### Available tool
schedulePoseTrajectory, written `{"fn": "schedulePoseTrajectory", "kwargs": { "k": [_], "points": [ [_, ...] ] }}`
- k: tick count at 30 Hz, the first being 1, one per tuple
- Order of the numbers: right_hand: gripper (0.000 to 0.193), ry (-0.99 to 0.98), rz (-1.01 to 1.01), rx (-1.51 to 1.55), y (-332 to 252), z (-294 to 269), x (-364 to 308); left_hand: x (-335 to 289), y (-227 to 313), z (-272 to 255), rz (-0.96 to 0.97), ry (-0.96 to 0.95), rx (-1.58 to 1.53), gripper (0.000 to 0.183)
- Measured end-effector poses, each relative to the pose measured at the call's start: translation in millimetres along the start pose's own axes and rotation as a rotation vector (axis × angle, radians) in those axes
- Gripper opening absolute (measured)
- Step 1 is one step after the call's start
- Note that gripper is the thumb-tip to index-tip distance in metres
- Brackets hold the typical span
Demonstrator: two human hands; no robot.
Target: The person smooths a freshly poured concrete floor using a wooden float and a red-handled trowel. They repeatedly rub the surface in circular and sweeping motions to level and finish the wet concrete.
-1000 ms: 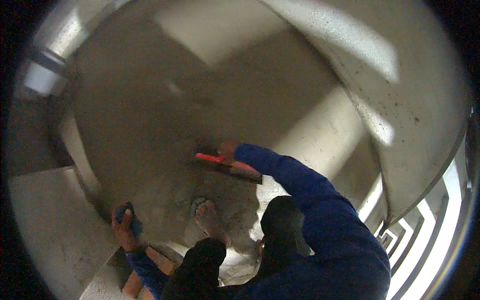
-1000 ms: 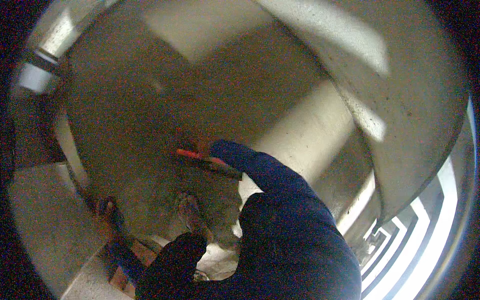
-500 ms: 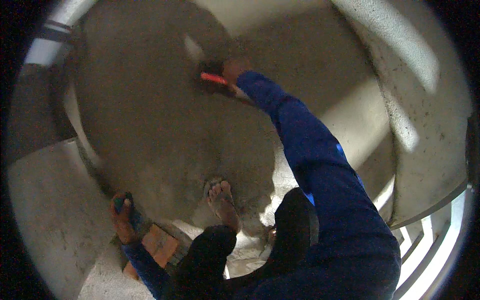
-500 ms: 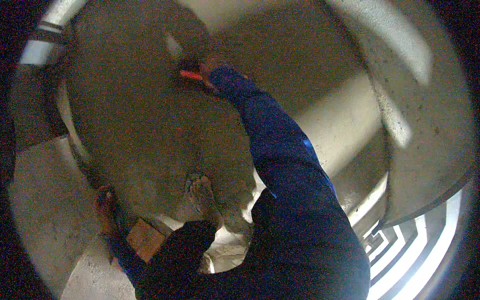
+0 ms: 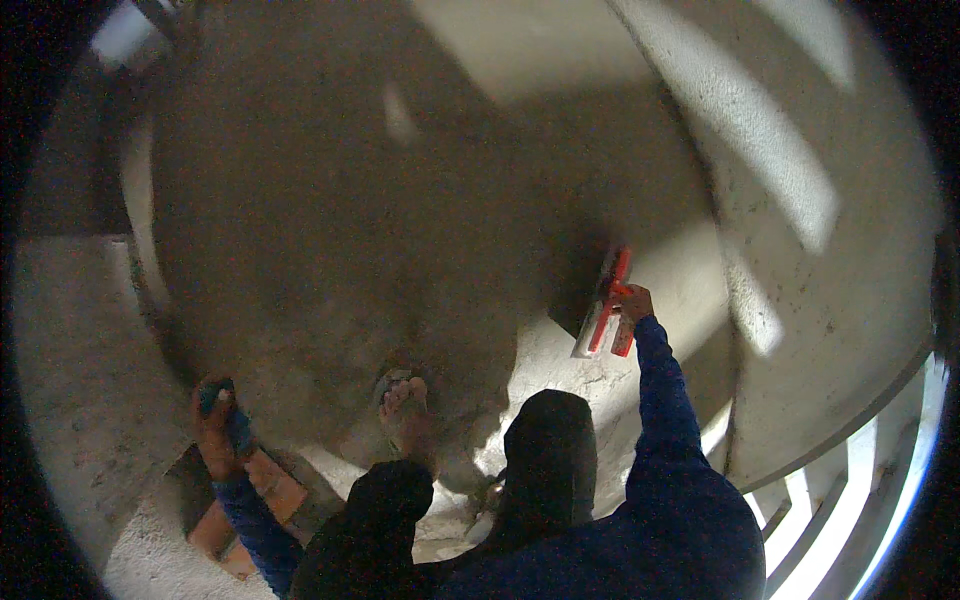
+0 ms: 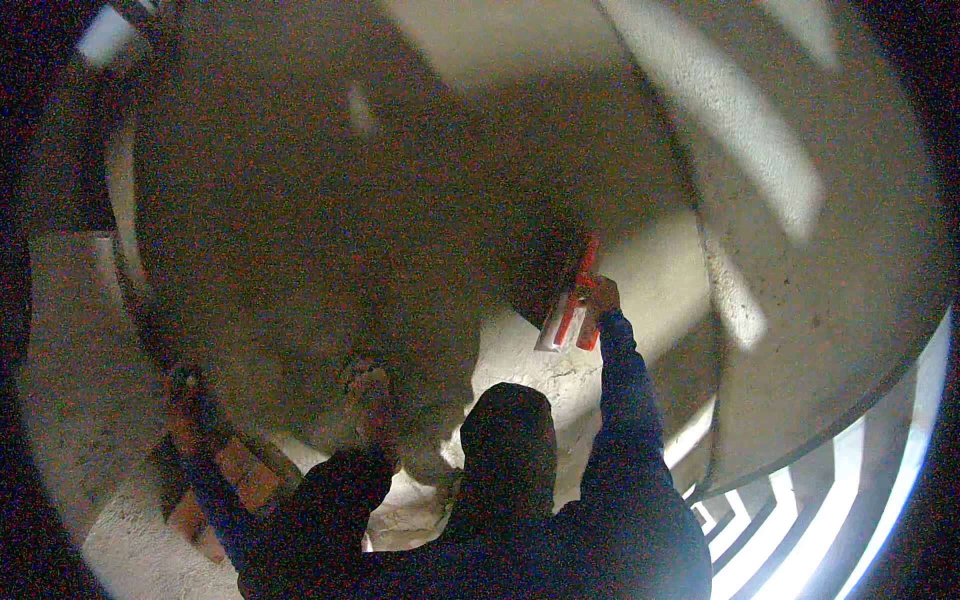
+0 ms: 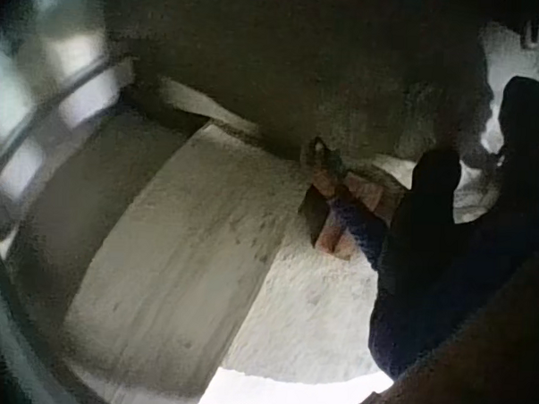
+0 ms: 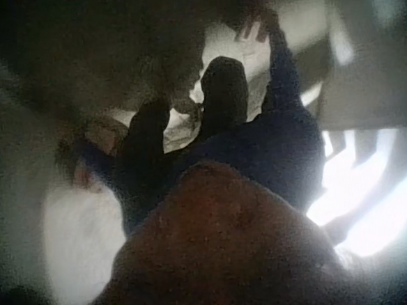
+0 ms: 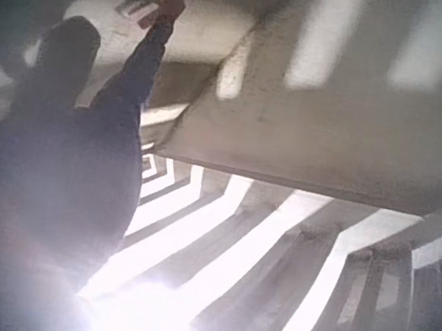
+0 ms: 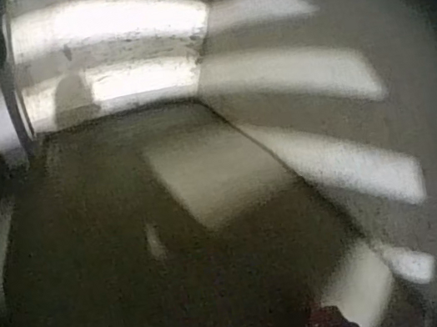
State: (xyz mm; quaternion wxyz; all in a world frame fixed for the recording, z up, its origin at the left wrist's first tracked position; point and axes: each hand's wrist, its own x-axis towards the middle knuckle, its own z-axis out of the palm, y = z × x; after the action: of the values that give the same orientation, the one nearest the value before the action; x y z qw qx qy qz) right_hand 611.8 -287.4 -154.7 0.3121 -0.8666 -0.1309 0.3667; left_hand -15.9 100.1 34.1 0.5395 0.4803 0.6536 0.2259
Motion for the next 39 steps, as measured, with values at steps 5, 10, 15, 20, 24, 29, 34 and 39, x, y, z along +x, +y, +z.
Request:
{"fn": "schedulePoseTrajectory", "kwargs": {
  "k": [5,10,15,20,24,29,34,39],
  "points": [
    [0.036,-0.072,-0.072,-0.499,-51.7,8.2,109.2,3.0,-9.3,-18.3,0.043,0.088,0.062,0.030],
    [0.035,-0.202,-0.359,-0.808,-223.3,105.1,203.6,8.1,-9.1,-17.0,0.087,0.115,0.127,0.032],
    [0.035,-0.368,-0.535,-0.800,-325.8,244.5,179.9,17.4,9.6,0.9,0.019,-0.005,-0.064,0.031],
    [0.036,-0.525,-0.769,-1.200,-285.0,338.7,89.7,23.3,34.3,40.2,0.165,-0.078,-0.088,0.027],
    [0.033,-0.695,-0.830,-1.018,-219.8,321.3,31.8,21.1,47.3,63.7,0.133,-0.167,-0.152,0.027],
    [0.025,-0.477,-0.744,-1.013,-260.2,251.4,29.3,17.1,41.0,92.5,0.178,-0.257,-0.109,0.027],
    [0.020,-0.308,-0.601,-1.184,-338.5,239.0,75.4,33.4,18.0,110.8,0.195,-0.265,-0.051,0.028],
    [0.024,-0.423,-0.476,-1.101,-258.3,262.9,32.4,35.2,17.9,79.6,0.170,-0.277,0.089,0.031]
  ]
}}
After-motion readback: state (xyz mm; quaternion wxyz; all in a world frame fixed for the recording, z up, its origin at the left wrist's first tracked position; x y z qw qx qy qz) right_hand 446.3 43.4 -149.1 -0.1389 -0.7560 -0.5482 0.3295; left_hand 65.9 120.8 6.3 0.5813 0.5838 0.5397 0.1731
